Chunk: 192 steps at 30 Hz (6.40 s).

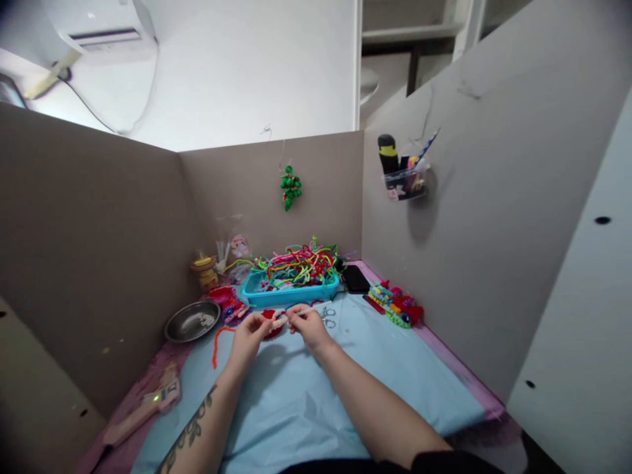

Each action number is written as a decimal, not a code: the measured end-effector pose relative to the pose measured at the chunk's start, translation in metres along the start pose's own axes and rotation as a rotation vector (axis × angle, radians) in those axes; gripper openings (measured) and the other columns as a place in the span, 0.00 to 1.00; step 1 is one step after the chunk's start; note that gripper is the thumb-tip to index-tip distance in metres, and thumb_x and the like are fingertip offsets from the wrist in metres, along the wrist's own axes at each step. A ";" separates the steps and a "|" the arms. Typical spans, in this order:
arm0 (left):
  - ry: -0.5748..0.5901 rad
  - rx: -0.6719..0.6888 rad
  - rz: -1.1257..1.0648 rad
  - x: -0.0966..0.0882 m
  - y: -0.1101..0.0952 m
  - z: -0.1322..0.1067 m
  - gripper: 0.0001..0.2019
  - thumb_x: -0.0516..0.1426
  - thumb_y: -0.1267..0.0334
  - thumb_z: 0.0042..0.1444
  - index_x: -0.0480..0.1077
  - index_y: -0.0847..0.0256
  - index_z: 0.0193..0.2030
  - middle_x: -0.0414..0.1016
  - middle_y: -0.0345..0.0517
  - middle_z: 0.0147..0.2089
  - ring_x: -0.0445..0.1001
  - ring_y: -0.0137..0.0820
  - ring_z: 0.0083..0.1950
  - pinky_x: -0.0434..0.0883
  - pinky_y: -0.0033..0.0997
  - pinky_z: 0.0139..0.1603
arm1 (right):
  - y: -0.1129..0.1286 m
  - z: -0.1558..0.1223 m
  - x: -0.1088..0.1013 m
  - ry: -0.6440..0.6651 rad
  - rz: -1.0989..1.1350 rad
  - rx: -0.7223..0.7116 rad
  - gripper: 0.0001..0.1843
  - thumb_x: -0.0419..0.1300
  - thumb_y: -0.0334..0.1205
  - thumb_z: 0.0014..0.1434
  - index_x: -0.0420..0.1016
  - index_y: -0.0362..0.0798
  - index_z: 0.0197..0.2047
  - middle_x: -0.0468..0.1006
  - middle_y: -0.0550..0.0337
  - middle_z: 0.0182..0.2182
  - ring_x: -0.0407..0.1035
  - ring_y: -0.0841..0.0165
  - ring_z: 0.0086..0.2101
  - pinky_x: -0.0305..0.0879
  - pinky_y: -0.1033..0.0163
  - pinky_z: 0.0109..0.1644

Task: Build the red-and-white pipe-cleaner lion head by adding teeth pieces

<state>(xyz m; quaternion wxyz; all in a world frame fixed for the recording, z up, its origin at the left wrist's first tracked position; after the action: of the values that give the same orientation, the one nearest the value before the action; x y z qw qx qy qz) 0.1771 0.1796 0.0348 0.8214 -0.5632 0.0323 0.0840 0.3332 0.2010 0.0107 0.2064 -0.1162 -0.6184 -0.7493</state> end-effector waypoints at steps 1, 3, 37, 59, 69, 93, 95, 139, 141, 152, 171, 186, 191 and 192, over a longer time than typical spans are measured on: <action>-0.028 0.100 0.107 -0.002 -0.007 -0.001 0.12 0.59 0.55 0.47 0.70 0.63 0.26 0.72 0.43 0.25 0.70 0.29 0.27 0.66 0.27 0.29 | 0.000 0.001 -0.003 -0.033 0.016 0.010 0.16 0.68 0.47 0.39 0.70 0.45 0.25 0.69 0.67 0.15 0.61 0.76 0.17 0.57 0.70 0.21; -0.064 0.267 0.284 -0.003 -0.018 -0.005 0.09 0.58 0.57 0.50 0.73 0.62 0.29 0.75 0.46 0.32 0.72 0.32 0.34 0.68 0.30 0.36 | 0.000 0.001 -0.006 -0.079 0.043 0.023 0.17 0.69 0.47 0.37 0.70 0.45 0.25 0.69 0.67 0.15 0.61 0.76 0.17 0.57 0.70 0.21; 0.078 0.161 0.265 0.015 -0.004 -0.005 0.14 0.58 0.54 0.48 0.74 0.65 0.27 0.72 0.44 0.23 0.68 0.30 0.28 0.64 0.26 0.29 | -0.001 0.003 -0.002 0.028 0.134 0.060 0.17 0.71 0.46 0.36 0.71 0.46 0.25 0.71 0.65 0.17 0.63 0.76 0.19 0.58 0.70 0.22; 0.057 0.285 0.520 0.003 -0.020 -0.003 0.12 0.61 0.57 0.47 0.76 0.56 0.39 0.78 0.50 0.41 0.68 0.45 0.54 0.58 0.57 0.57 | -0.005 0.002 -0.006 -0.024 0.028 0.072 0.18 0.67 0.50 0.40 0.68 0.45 0.26 0.66 0.68 0.14 0.55 0.78 0.15 0.48 0.71 0.18; 0.034 0.404 0.741 -0.003 -0.023 -0.004 0.09 0.54 0.58 0.55 0.76 0.53 0.36 0.80 0.45 0.37 0.76 0.35 0.39 0.59 0.46 0.56 | 0.003 0.011 -0.032 -0.216 0.065 -0.021 0.16 0.66 0.47 0.39 0.69 0.46 0.27 0.66 0.69 0.14 0.56 0.78 0.15 0.50 0.72 0.18; 0.168 0.354 0.707 0.017 -0.015 -0.010 0.11 0.51 0.61 0.57 0.74 0.57 0.39 0.78 0.48 0.39 0.74 0.35 0.40 0.69 0.31 0.40 | 0.016 0.008 -0.036 -0.228 0.053 -0.124 0.15 0.63 0.50 0.45 0.70 0.46 0.26 0.65 0.68 0.14 0.54 0.78 0.14 0.47 0.70 0.17; 0.136 0.295 0.718 0.011 -0.012 -0.007 0.11 0.51 0.60 0.57 0.74 0.57 0.39 0.78 0.47 0.40 0.75 0.36 0.39 0.69 0.32 0.39 | 0.022 0.011 -0.066 -0.415 0.152 -0.153 0.17 0.63 0.52 0.45 0.68 0.47 0.27 0.63 0.70 0.13 0.53 0.79 0.13 0.46 0.71 0.15; 0.177 0.313 0.585 0.021 -0.004 -0.010 0.10 0.58 0.66 0.50 0.72 0.59 0.41 0.76 0.46 0.37 0.73 0.34 0.41 0.68 0.31 0.42 | 0.019 0.000 -0.019 -0.123 -1.156 -0.225 0.02 0.58 0.34 0.48 0.72 0.46 0.28 0.70 0.57 0.31 0.65 0.66 0.34 0.58 0.64 0.38; 0.168 0.299 0.585 0.020 -0.003 -0.009 0.10 0.58 0.65 0.50 0.71 0.59 0.41 0.76 0.46 0.37 0.73 0.34 0.41 0.68 0.30 0.42 | 0.018 -0.003 -0.007 -0.029 -1.054 -0.276 0.10 0.58 0.30 0.47 0.74 0.47 0.35 0.71 0.57 0.36 0.65 0.66 0.38 0.59 0.63 0.42; 0.311 0.358 0.622 0.033 -0.014 -0.016 0.08 0.53 0.64 0.56 0.73 0.58 0.39 0.78 0.44 0.37 0.73 0.31 0.37 0.67 0.27 0.39 | 0.014 -0.017 0.026 0.200 -0.903 -0.416 0.09 0.54 0.28 0.52 0.70 0.47 0.24 0.71 0.60 0.30 0.66 0.69 0.35 0.61 0.63 0.42; 0.270 0.180 0.485 0.026 0.009 -0.010 0.26 0.55 0.69 0.50 0.59 0.62 0.58 0.75 0.47 0.38 0.74 0.32 0.39 0.70 0.31 0.41 | -0.011 -0.008 0.022 0.312 -0.691 -0.108 0.09 0.56 0.33 0.50 0.77 0.46 0.33 0.77 0.59 0.29 0.69 0.67 0.31 0.63 0.64 0.37; 0.155 0.073 0.181 0.011 0.008 0.001 0.14 0.58 0.61 0.49 0.69 0.63 0.42 0.76 0.48 0.39 0.75 0.33 0.37 0.72 0.32 0.39 | -0.010 -0.003 -0.007 -0.049 -0.308 0.112 0.13 0.64 0.44 0.42 0.70 0.45 0.29 0.72 0.65 0.20 0.65 0.73 0.22 0.58 0.69 0.24; 0.086 0.033 0.151 0.003 0.008 0.003 0.11 0.59 0.58 0.47 0.73 0.64 0.32 0.78 0.49 0.33 0.75 0.34 0.33 0.72 0.32 0.35 | -0.017 -0.005 0.000 0.025 -0.242 0.177 0.19 0.66 0.46 0.40 0.71 0.46 0.34 0.73 0.65 0.22 0.68 0.72 0.23 0.62 0.69 0.25; 0.090 0.016 0.130 0.003 0.009 0.003 0.12 0.59 0.57 0.46 0.73 0.65 0.32 0.78 0.49 0.33 0.75 0.34 0.33 0.72 0.32 0.35 | -0.018 -0.006 0.001 0.032 -0.237 0.174 0.20 0.66 0.47 0.39 0.71 0.47 0.35 0.73 0.65 0.22 0.68 0.72 0.23 0.62 0.68 0.25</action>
<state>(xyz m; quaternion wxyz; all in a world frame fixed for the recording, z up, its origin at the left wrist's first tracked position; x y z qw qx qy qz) 0.1787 0.1862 0.0272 0.8164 -0.5566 0.1065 0.1114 0.3246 0.1975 -0.0058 0.1358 -0.0121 -0.6870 -0.7138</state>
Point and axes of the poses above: each hand's wrist, its own z-axis towards the middle knuckle, its own x-axis out of the palm, y = z × x, the point moved 8 cm from there along z, towards the middle knuckle
